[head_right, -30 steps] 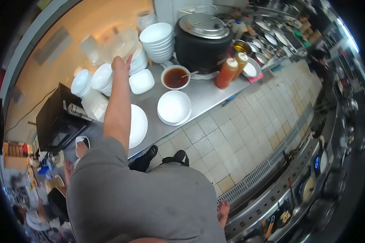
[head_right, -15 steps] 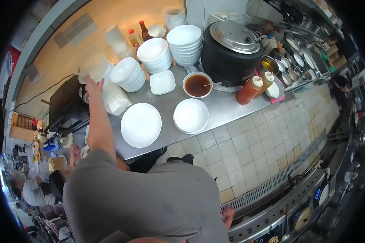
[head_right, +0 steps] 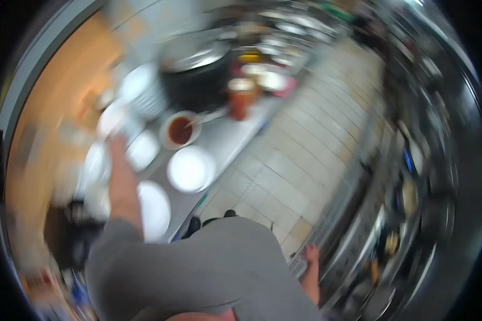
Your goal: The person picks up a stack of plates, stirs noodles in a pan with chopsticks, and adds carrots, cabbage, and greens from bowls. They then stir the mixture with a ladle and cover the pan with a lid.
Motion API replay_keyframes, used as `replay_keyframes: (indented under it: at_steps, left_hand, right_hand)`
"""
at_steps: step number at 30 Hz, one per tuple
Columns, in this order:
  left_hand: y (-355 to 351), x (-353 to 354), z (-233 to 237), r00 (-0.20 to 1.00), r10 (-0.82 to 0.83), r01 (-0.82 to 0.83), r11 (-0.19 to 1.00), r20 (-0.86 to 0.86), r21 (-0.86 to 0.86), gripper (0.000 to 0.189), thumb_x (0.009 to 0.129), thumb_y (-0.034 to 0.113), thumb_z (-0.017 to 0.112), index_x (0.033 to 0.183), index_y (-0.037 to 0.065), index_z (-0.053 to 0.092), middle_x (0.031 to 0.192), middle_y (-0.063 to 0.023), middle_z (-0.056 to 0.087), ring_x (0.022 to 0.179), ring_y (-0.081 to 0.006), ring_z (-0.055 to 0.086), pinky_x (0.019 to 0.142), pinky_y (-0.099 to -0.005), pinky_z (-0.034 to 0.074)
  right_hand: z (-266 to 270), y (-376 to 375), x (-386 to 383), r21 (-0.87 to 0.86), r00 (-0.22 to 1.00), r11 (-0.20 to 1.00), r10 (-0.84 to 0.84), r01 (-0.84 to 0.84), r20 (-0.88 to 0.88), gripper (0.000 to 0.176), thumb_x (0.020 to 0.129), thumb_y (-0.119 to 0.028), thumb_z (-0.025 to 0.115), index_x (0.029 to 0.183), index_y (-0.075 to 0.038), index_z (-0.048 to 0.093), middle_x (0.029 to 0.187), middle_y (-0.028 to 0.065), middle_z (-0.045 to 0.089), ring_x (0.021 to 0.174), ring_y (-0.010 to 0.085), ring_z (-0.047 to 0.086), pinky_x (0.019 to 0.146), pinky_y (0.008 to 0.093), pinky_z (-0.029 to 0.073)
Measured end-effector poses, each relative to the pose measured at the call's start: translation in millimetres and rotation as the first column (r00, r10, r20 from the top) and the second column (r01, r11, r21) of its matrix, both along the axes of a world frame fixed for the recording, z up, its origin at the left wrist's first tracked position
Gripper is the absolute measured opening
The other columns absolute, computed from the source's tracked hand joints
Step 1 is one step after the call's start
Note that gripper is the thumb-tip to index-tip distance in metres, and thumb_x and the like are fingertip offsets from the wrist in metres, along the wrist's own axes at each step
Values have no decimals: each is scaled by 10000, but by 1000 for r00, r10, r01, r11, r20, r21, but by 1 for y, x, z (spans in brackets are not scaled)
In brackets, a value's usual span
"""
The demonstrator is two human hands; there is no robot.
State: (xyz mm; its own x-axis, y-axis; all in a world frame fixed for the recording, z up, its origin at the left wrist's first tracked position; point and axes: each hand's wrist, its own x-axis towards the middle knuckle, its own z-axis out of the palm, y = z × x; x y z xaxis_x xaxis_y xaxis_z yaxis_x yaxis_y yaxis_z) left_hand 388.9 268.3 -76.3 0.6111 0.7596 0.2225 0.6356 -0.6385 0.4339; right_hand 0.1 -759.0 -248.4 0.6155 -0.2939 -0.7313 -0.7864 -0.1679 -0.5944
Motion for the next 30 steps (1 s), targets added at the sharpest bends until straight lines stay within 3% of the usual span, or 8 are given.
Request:
replay_keyframes:
  at_steps: [6,8,12,14,18,24,26,30]
  left_hand:
    - [-96,-28,79,834,189,112,862,519,-494,750,802,29,682,1488,-3,380,1376,-299,524,1195,-393,580,1025,-483,498]
    - [-124,-31,117,953,197,-103,926,230,-364,796,776,36,702,1501,20,373,1416,-296,486,1183,-417,572,1018,-520,495]
    - [82,46,-18,783,392,8,770,483,-638,772,765,56,728,1472,46,419,1394,-272,527,1155,-411,594,1008,-544,498]
    - [81,65,-7,695,547,303,367,467,-880,746,737,60,764,1420,32,467,1326,-251,599,1112,-389,630,1001,-513,513]
    - [15,52,22,983,74,-23,957,168,-289,688,763,109,758,1394,38,492,1341,-247,587,1156,-395,606,1002,-502,515]
    - [-2,8,3,926,-121,92,991,359,99,641,797,168,733,1370,-2,504,1414,-256,500,1269,-422,514,1033,-485,499]
    - [-13,-19,23,385,585,772,220,714,-597,622,808,167,699,1350,-58,494,1459,-258,433,1325,-441,447,1074,-501,465]
    - [-129,-59,95,395,569,731,282,722,-622,667,771,116,673,1365,-95,456,1433,-247,469,1310,-428,470,1105,-528,429]
  right_hand:
    - [71,54,-74,-186,916,982,-106,35,-387,329,972,-311,584,1118,-30,673,913,141,690,712,257,699,576,426,586]
    - [88,62,-84,-242,871,969,-150,37,-468,336,955,-345,610,1100,-51,686,854,139,691,690,257,695,567,423,584]
    - [86,67,-78,-224,868,974,-74,-43,-491,371,940,-370,634,1015,-11,694,731,135,669,625,238,668,539,415,573]
    - [69,55,-72,-271,904,924,146,-270,-402,346,929,-345,635,981,-8,691,744,128,675,618,224,662,524,413,570]
    - [91,64,-35,-272,968,962,-94,28,-231,260,881,-285,627,949,-41,686,719,76,643,597,196,633,508,401,562]
    - [107,32,-41,-278,956,950,-207,145,-210,319,873,-298,644,1029,-25,697,802,118,682,639,235,664,550,395,583]
    - [109,20,-58,-283,924,943,-255,174,-284,370,861,-291,650,1077,5,696,835,164,708,653,276,688,565,405,587]
    - [86,0,-75,-228,844,974,-134,14,-519,364,912,-286,608,1176,-44,673,965,148,693,783,268,692,606,412,609]
